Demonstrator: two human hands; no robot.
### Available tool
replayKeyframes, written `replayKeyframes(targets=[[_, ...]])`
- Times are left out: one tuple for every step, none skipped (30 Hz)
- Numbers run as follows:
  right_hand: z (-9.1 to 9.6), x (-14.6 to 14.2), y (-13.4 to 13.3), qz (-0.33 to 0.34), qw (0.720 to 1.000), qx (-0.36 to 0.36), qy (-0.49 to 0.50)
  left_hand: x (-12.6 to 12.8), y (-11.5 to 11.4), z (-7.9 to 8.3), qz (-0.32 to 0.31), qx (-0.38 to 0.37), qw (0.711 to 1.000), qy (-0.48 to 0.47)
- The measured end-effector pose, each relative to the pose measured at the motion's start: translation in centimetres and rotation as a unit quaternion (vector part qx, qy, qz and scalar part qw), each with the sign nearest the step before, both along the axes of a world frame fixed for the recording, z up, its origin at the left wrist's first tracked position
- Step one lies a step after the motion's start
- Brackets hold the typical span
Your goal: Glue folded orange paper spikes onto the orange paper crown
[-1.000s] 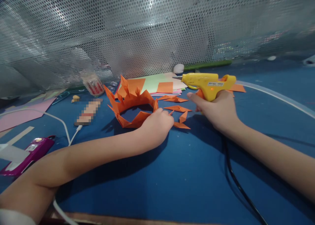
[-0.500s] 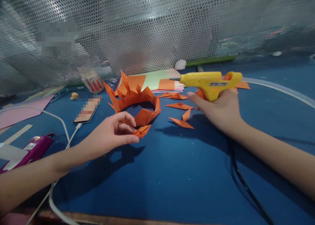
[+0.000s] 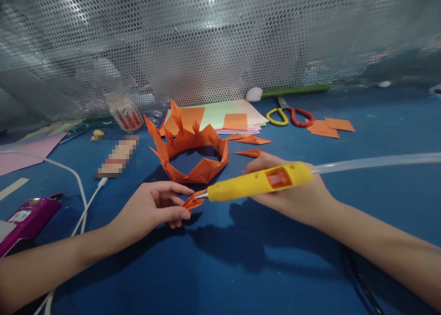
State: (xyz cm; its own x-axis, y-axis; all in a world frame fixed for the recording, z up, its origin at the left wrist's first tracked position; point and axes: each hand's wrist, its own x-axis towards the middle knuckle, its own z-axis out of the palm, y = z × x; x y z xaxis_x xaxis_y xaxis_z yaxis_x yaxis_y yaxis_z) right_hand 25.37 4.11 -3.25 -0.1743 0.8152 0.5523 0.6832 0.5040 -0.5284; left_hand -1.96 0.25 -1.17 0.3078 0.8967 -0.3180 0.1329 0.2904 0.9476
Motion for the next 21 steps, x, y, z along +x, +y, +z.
replayKeyframes(targets=[[-0.1,0.0,-0.1,0.018,1.0,-0.005,-0.004,0.0,0.0,0.0,0.002,-0.004,1.0,-0.005],[-0.2,0.0,-0.2,0.037,0.999,-0.009,-0.009,0.0,0.0,-0.1,0.003,-0.007,1.0,-0.008],[-0.4,0.1,-0.3,0.052,0.998,-0.013,-0.012,0.0,0.0,-0.1,0.003,-0.008,1.0,-0.009],[-0.5,0.2,-0.4,0.06,0.998,-0.014,-0.015,0.0,0.0,-0.1,0.003,-0.009,1.0,-0.008],[-0.6,0.3,-0.5,0.064,0.998,-0.014,-0.02,0.0,0.0,-0.2,0.002,-0.009,1.0,-0.006],[-0.7,0.4,-0.5,0.066,0.997,-0.015,-0.024,0.1,0.0,-0.2,0.001,-0.009,1.0,-0.003],[-0.7,0.5,-0.5,0.069,0.997,-0.016,-0.029,0.1,0.0,-0.3,0.0,-0.009,1.0,-0.001],[-0.7,0.6,-0.5,0.071,0.997,-0.018,-0.034,0.1,0.1,-0.3,0.001,-0.01,1.0,-0.001],[-0.7,0.6,-0.5,0.073,0.996,-0.019,-0.039,0.1,0.1,-0.4,0.002,-0.011,1.0,-0.003],[-0.7,0.6,-0.4,0.077,0.996,-0.021,-0.043,0.1,0.1,-0.4,0.002,-0.012,1.0,-0.006],[-0.8,0.6,-0.4,0.08,0.995,-0.022,-0.046,0.0,0.1,-0.5,0.001,-0.011,1.0,-0.012],[-0.8,0.7,-0.4,0.083,0.995,-0.022,-0.049,0.0,0.1,-0.5,0.001,-0.01,1.0,-0.017],[-1.0,0.7,-0.4,0.086,0.995,-0.021,-0.056,0.0,0.1,-0.6,-0.001,-0.009,1.0,-0.021],[-1.2,0.8,-0.4,0.089,0.994,-0.015,-0.066,0.0,0.1,-0.6,-0.004,-0.008,1.0,-0.021],[-1.5,1.0,-0.4,0.094,0.993,-0.002,-0.074,0.0,0.1,-0.6,-0.007,-0.007,1.0,-0.021],[-1.9,1.1,-0.3,0.099,0.992,0.017,-0.081,0.0,0.1,-0.6,-0.009,-0.006,1.0,-0.02],[-2.3,1.3,-0.2,0.103,0.99,0.038,-0.084,0.0,0.1,-0.6,-0.011,-0.005,1.0,-0.019],[-2.7,1.5,-0.1,0.107,0.989,0.057,-0.085,0.0,0.1,-0.6,-0.012,-0.005,1.0,-0.018],[-3.0,1.6,0.0,0.108,0.988,0.07,-0.082,0.0,0.0,-0.6,-0.013,-0.005,1.0,-0.017],[-3.2,1.8,0.1,0.107,0.988,0.075,-0.079,0.0,0.0,-0.6,-0.012,-0.006,1.0,-0.017],[-3.4,1.9,0.2,0.107,0.988,0.075,-0.078,0.0,0.0,-0.6,-0.012,-0.005,1.0,-0.016]])
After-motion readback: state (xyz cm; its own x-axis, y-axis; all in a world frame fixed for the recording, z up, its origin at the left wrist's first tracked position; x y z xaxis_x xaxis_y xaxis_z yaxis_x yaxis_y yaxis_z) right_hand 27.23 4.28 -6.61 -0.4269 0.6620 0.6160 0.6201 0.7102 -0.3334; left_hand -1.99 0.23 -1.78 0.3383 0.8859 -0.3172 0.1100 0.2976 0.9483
